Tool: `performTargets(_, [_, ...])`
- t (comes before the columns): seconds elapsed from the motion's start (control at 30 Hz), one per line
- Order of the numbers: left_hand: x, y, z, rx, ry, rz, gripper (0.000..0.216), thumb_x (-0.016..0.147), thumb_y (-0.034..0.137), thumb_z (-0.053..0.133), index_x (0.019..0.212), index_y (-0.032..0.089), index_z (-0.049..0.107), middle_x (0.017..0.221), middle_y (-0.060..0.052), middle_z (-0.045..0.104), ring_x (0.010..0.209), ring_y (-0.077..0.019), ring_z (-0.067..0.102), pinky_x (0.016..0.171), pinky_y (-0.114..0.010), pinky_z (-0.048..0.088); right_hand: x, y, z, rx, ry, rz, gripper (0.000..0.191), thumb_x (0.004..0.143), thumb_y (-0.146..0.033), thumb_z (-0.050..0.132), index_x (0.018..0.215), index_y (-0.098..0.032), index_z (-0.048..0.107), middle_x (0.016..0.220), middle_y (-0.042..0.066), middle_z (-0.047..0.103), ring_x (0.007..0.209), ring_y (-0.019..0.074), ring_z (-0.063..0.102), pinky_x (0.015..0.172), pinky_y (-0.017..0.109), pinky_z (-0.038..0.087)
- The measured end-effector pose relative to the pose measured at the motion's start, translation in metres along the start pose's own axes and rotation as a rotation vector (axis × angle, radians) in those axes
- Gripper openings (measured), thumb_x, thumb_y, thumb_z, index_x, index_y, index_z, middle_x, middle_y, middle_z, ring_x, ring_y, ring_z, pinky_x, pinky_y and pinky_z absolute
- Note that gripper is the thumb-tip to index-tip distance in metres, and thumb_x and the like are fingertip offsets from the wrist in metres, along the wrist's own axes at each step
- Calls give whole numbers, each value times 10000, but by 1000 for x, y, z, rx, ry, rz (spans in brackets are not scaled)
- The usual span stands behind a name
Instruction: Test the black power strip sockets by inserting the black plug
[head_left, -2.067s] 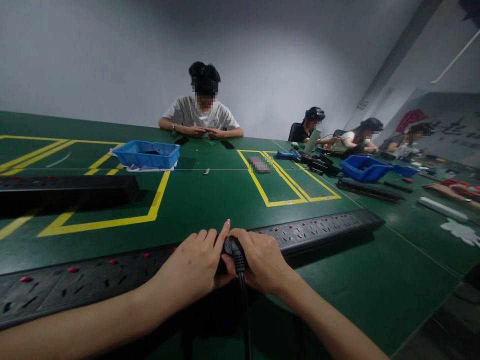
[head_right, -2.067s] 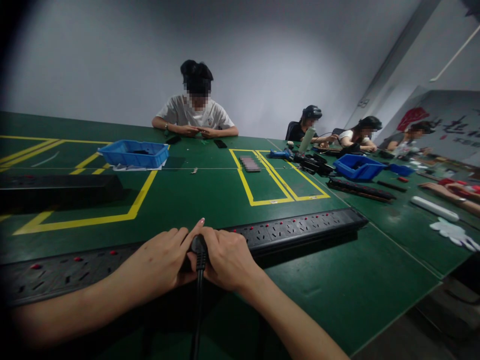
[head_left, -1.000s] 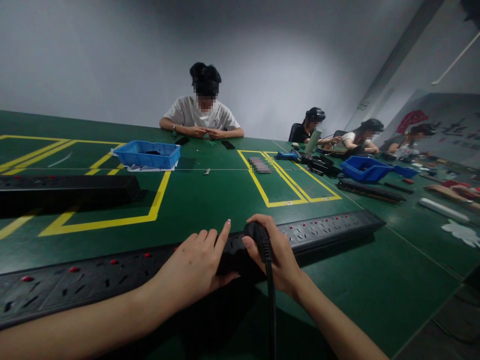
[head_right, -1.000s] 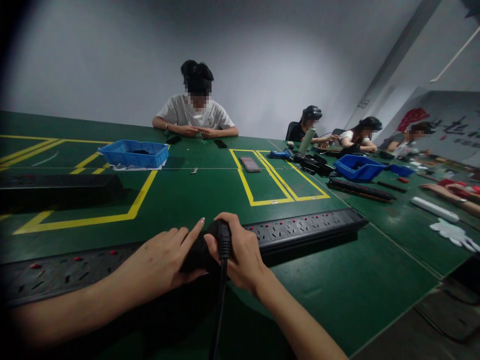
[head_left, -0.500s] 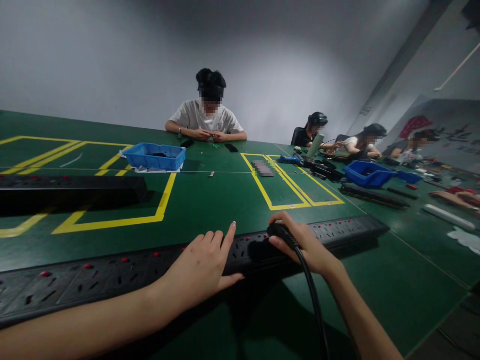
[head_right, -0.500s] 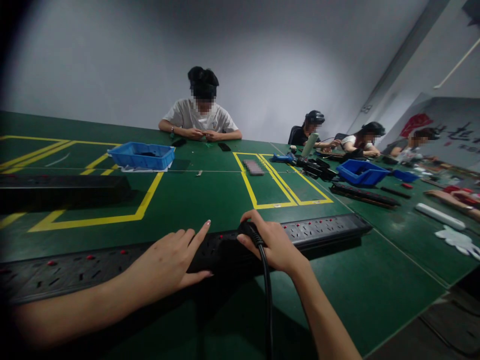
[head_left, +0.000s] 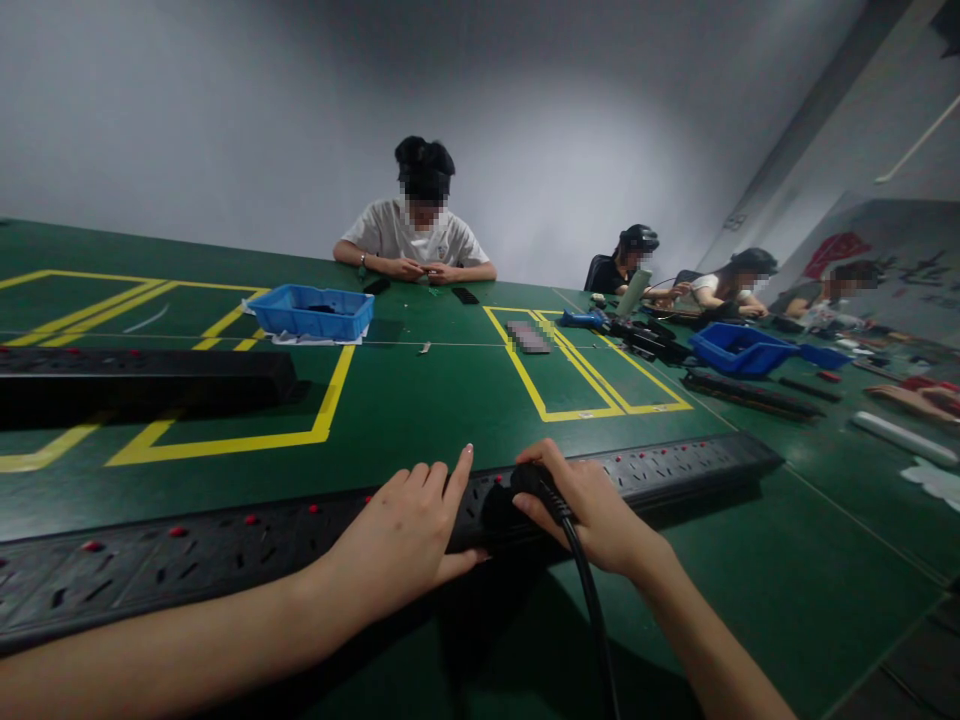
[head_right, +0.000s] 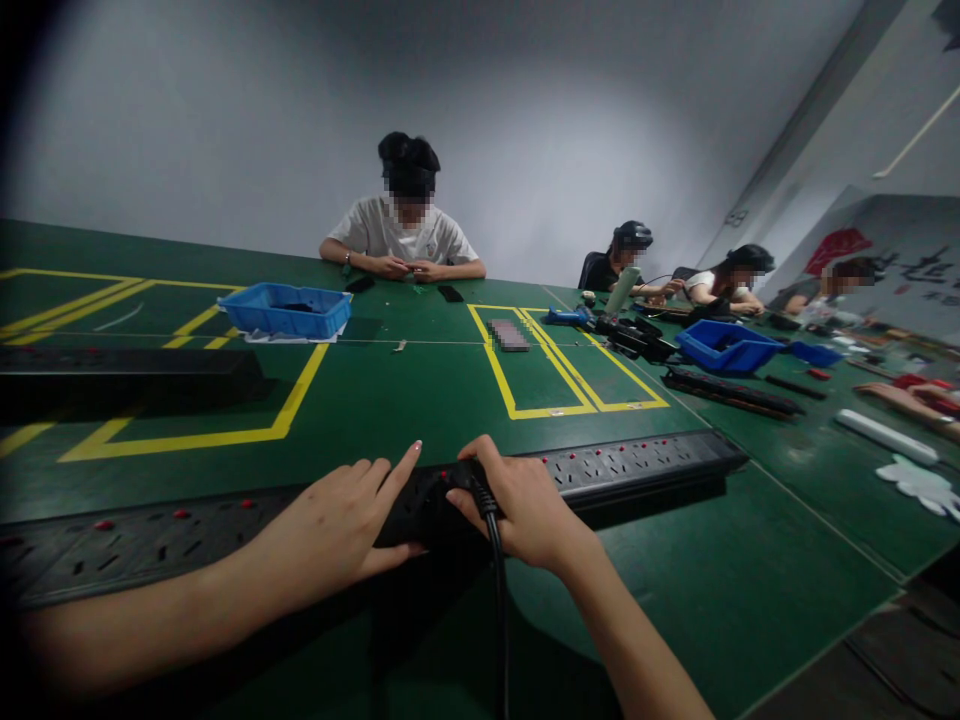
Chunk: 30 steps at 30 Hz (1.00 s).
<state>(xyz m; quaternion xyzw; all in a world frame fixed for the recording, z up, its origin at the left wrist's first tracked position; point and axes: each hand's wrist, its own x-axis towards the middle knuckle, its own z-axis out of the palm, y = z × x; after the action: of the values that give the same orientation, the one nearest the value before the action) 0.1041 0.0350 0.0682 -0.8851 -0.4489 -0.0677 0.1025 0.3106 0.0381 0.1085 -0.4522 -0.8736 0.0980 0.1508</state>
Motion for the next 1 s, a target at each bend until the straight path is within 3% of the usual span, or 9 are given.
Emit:
performTargets(0.37, [0, 0, 1, -10, -4, -6, 767, 780, 577, 346, 1334, 56, 248, 931, -155, 564, 778, -237, 509, 677, -345, 373, 1, -11, 9, -142, 33, 41, 193, 860, -324, 392, 1002, -194, 414, 767, 33, 600, 690, 174, 575, 590, 236, 342])
performTargets(0.53, [1, 0, 1, 2, -6, -6, 758, 783, 561, 350, 1335, 52, 246, 921, -150, 562, 778, -239, 506, 677, -348, 374, 4, -18, 16, -174, 101, 159, 198, 856, -357, 389, 971, -196, 403, 732, 24, 603, 591, 167, 567, 537, 230, 331])
performTargets(0.77, [0, 0, 2, 10, -9, -5, 753, 788, 555, 342, 1342, 57, 228, 952, -160, 562, 795, -243, 508, 686, -351, 375, 7, -15, 23, -195, 148, 210, 266, 879, -450, 342, 951, -208, 427, 648, 12, 600, 573, 176, 591, 510, 223, 331])
performTargets(1.0, [-1, 1, 0, 22, -6, 2, 757, 796, 564, 318, 1339, 45, 229, 984, -174, 559, 803, -245, 506, 696, -354, 375, 7, -6, 17, -174, 77, 63, 225, 895, -408, 351, 954, -212, 444, 696, 7, 605, 605, 138, 581, 536, 207, 334])
